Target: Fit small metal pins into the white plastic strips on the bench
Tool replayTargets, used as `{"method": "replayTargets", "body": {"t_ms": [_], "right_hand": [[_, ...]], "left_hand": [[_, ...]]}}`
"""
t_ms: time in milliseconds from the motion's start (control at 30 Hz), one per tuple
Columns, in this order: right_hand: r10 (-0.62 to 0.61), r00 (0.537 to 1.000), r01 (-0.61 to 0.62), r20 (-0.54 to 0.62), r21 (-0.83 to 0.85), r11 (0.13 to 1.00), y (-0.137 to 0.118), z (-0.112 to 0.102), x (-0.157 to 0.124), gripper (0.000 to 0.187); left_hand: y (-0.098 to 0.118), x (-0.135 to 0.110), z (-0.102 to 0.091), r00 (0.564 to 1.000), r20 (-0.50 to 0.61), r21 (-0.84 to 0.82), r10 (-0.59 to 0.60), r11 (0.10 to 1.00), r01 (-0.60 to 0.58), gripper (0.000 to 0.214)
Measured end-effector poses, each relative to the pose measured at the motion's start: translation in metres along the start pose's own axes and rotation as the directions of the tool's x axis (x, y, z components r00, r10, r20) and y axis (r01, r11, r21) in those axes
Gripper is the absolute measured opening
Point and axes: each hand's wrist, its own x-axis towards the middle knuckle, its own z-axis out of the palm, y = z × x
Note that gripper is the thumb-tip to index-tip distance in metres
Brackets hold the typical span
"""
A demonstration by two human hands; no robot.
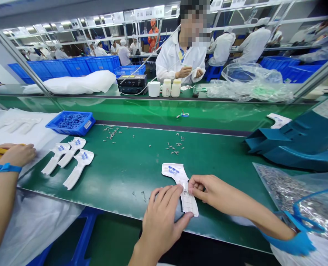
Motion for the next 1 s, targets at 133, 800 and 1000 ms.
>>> {"method": "replayTargets", "body": {"t_ms": [133,800,1000], "right_hand": [[-0.015,1.000,0.015,0.009,-0.012,1.000,-0.003,-0.002,-0.003,0.027],[0.071,0.984,-0.042,-0.162,0.179,0.983,0.006,0.027,0.006,0.021],[-0.008,1.000,0.011,-0.012,0.294,0.956,-0.010,0.027,0.008,0.041]], "left_hand": [[0.000,0.000,-0.001,1.000,0.007,-0.008,-0.007,1.000,0.007,0.051],[-0.007,-0.004,0.003,0.999,0.029,0.032,-0.035,0.999,0.034,0.046],[-0.009,-0.014,0.009,0.996,-0.092,0.049,0.008,0.999,-0.004,0.055]]}}
